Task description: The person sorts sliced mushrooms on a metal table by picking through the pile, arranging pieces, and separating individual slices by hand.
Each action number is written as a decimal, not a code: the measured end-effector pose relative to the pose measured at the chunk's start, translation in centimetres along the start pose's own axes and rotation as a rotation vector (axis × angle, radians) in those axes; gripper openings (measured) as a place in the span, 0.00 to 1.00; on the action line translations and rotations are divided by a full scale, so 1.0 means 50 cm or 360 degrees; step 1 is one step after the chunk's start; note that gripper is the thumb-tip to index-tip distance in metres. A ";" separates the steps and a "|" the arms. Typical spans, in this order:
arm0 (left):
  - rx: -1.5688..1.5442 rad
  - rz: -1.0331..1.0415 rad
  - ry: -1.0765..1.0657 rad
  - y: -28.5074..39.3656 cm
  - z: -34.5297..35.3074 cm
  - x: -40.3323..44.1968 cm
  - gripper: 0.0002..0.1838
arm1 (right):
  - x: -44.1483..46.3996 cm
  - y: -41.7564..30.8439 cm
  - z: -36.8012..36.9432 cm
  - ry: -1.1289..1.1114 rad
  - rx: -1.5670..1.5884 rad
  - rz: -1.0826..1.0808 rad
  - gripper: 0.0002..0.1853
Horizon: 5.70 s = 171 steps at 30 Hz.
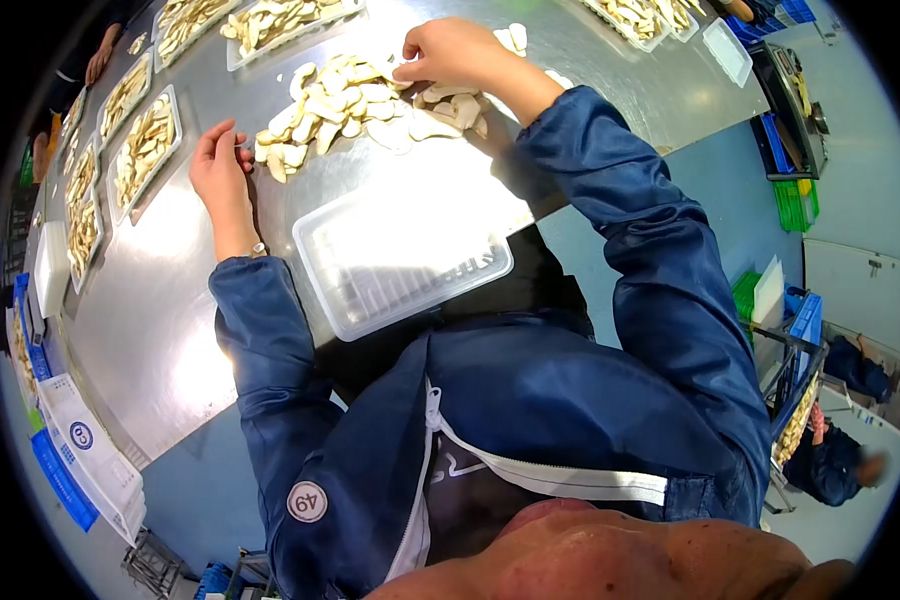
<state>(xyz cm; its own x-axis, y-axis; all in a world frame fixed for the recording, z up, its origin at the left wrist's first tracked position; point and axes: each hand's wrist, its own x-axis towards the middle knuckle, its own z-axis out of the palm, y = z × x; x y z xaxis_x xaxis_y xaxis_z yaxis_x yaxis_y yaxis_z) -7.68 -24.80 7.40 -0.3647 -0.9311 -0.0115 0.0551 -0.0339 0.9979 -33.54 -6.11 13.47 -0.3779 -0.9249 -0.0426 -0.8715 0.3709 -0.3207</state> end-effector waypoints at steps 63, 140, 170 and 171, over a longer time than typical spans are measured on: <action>0.0076 -0.0010 -0.0034 0.008 0.005 -0.003 0.10 | -0.070 0.066 -0.057 -0.0086 0.0241 -0.0034 0.17; 0.0047 -0.0015 -0.0019 0.004 0.000 -0.001 0.10 | -0.201 0.126 -0.067 0.0050 0.1305 0.0305 0.14; -0.0007 0.0009 -0.0033 0.001 -0.002 -0.001 0.10 | -0.136 -0.064 -0.033 0.0361 0.0478 -0.0298 0.14; -0.0001 -0.0001 -0.0021 0.001 -0.001 -0.001 0.10 | -0.111 -0.077 -0.021 0.0293 0.0349 -0.0303 0.15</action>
<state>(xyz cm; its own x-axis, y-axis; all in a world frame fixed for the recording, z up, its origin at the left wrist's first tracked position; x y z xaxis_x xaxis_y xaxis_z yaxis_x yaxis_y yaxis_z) -7.63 -24.78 7.47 -0.3771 -0.9261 -0.0111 0.0553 -0.0345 0.9979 -28.39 -2.31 15.93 -0.2826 -0.9376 0.2027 -0.8514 0.1478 -0.5033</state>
